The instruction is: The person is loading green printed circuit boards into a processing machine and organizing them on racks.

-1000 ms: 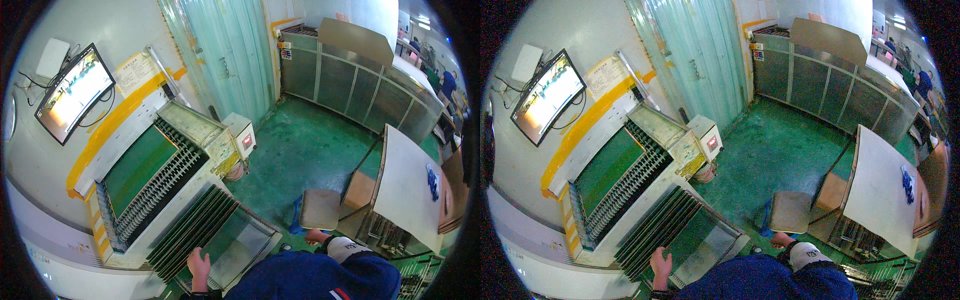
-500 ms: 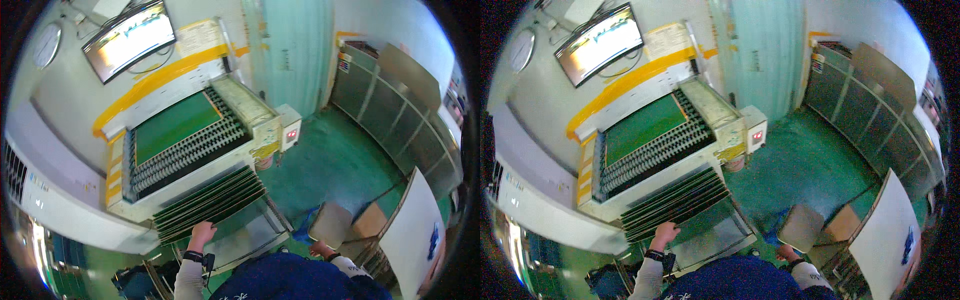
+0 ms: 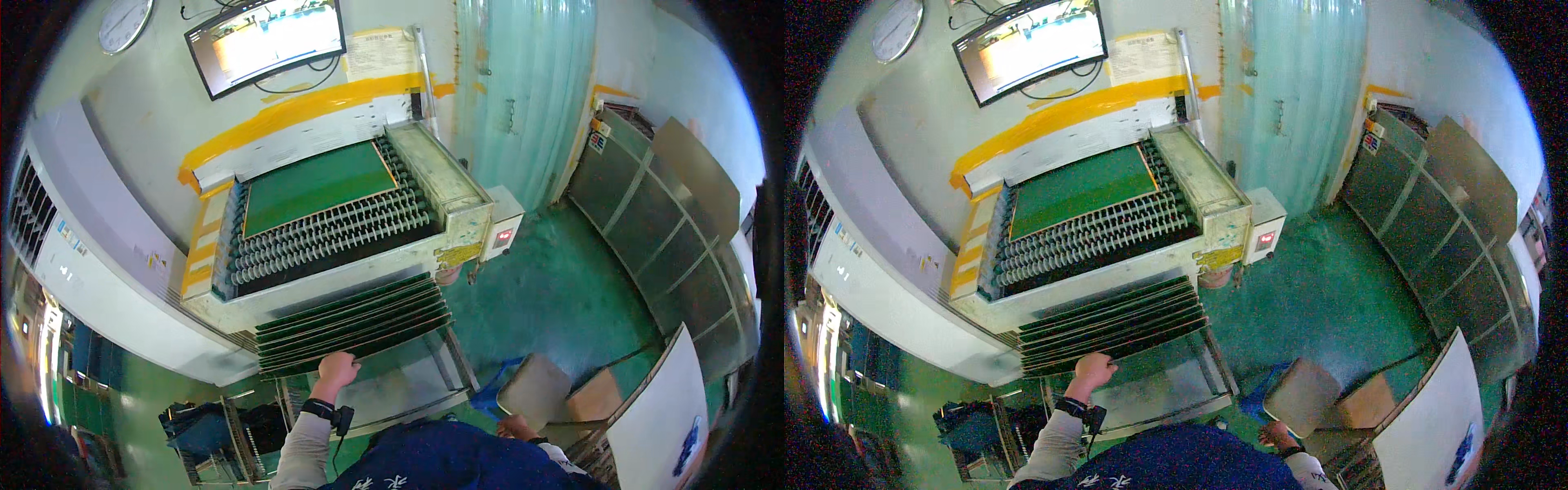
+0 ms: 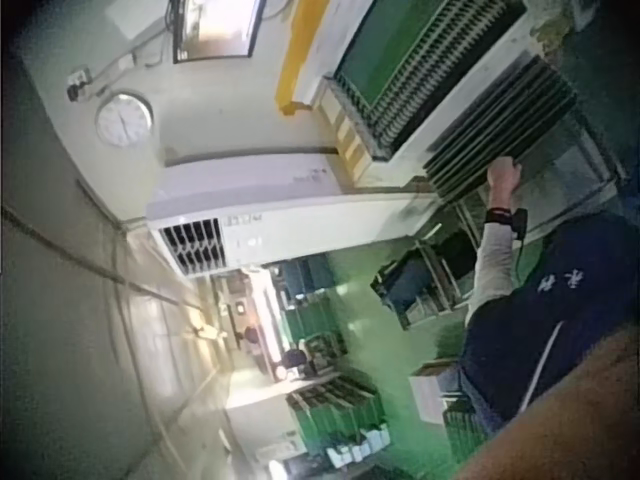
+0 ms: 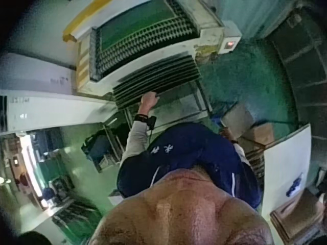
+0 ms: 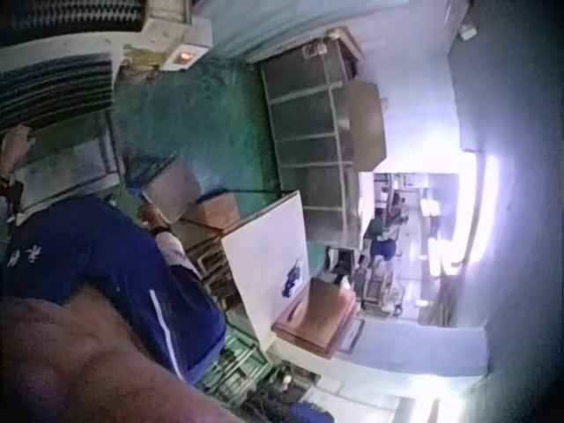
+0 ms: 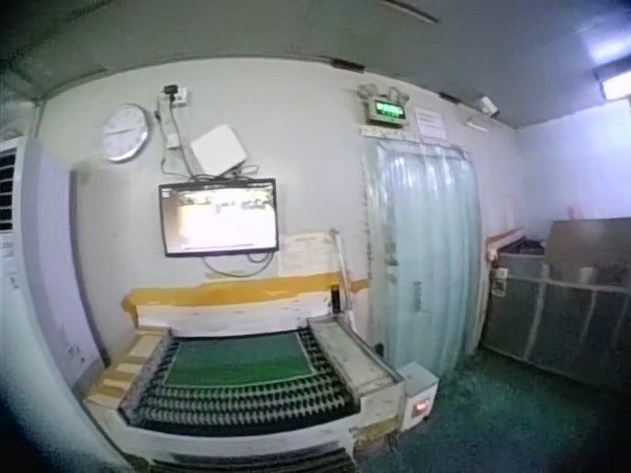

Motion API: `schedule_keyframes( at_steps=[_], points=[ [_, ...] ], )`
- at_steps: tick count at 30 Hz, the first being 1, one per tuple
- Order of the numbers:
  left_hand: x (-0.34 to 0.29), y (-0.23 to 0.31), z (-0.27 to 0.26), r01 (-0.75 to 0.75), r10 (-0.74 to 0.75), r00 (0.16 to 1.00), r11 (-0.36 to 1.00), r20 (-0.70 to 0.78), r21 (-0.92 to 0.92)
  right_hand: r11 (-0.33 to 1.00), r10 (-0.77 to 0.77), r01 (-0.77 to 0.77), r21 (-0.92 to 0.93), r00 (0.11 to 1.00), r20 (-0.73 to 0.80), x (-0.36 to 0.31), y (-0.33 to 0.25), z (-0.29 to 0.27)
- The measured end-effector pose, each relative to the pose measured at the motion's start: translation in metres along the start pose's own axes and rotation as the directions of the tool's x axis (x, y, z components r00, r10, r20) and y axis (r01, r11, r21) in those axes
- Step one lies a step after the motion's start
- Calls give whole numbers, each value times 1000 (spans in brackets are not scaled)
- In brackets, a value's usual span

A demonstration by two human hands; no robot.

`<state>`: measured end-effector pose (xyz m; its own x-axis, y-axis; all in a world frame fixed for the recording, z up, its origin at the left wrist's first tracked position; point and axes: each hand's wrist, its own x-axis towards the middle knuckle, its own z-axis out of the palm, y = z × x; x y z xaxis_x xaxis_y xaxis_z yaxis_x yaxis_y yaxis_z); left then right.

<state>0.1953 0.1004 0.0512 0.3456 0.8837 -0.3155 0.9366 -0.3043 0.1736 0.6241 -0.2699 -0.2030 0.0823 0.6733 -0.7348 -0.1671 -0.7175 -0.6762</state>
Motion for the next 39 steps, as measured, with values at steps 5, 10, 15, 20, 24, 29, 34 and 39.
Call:
schedule_keyframes(
  at_steps=[5, 10, 15, 20, 24, 29, 34, 39],
  points=[
    [8, -3, 7, -58, 58, 998, 998, -29, 17, 970, 160, -170, -174, 985, -66, 14, 5, -7],
    [8, 9, -4, -49, 48, 999, 999, 15, 14, 920, 209, -220, -323, 975, -70, 28, 17, -15],
    [2, 4, -8, -8, 8, 999, 1000, 46, 8, 920, 102, -68, -385, 992, 68, 15, 0, -3],
    [3, 3, -7, -15, 15, 999, 1000, 41, 0, 910, 57, -38, -412, 998, 34, 23, 10, -7],
    [10, 7, -5, -44, 45, 998, 999, 33, -16, 173, -273, 454, -874, 875, 400, 33, 24, -26],
    [6, -2, 2, -49, 49, 999, 998, 3, -27, 931, 66, -63, -360, 998, -4, 20, 9, -5],
    [7, 1, 0, -32, 33, 999, 999, 21, -34, 954, 118, -124, -272, 992, -40, 8, -2, -2],
    [8, 6, -4, -40, 41, 999, 999, 20, -26, 964, 159, -169, -205, 985, -63, -3, -11, 5]
  ],
)
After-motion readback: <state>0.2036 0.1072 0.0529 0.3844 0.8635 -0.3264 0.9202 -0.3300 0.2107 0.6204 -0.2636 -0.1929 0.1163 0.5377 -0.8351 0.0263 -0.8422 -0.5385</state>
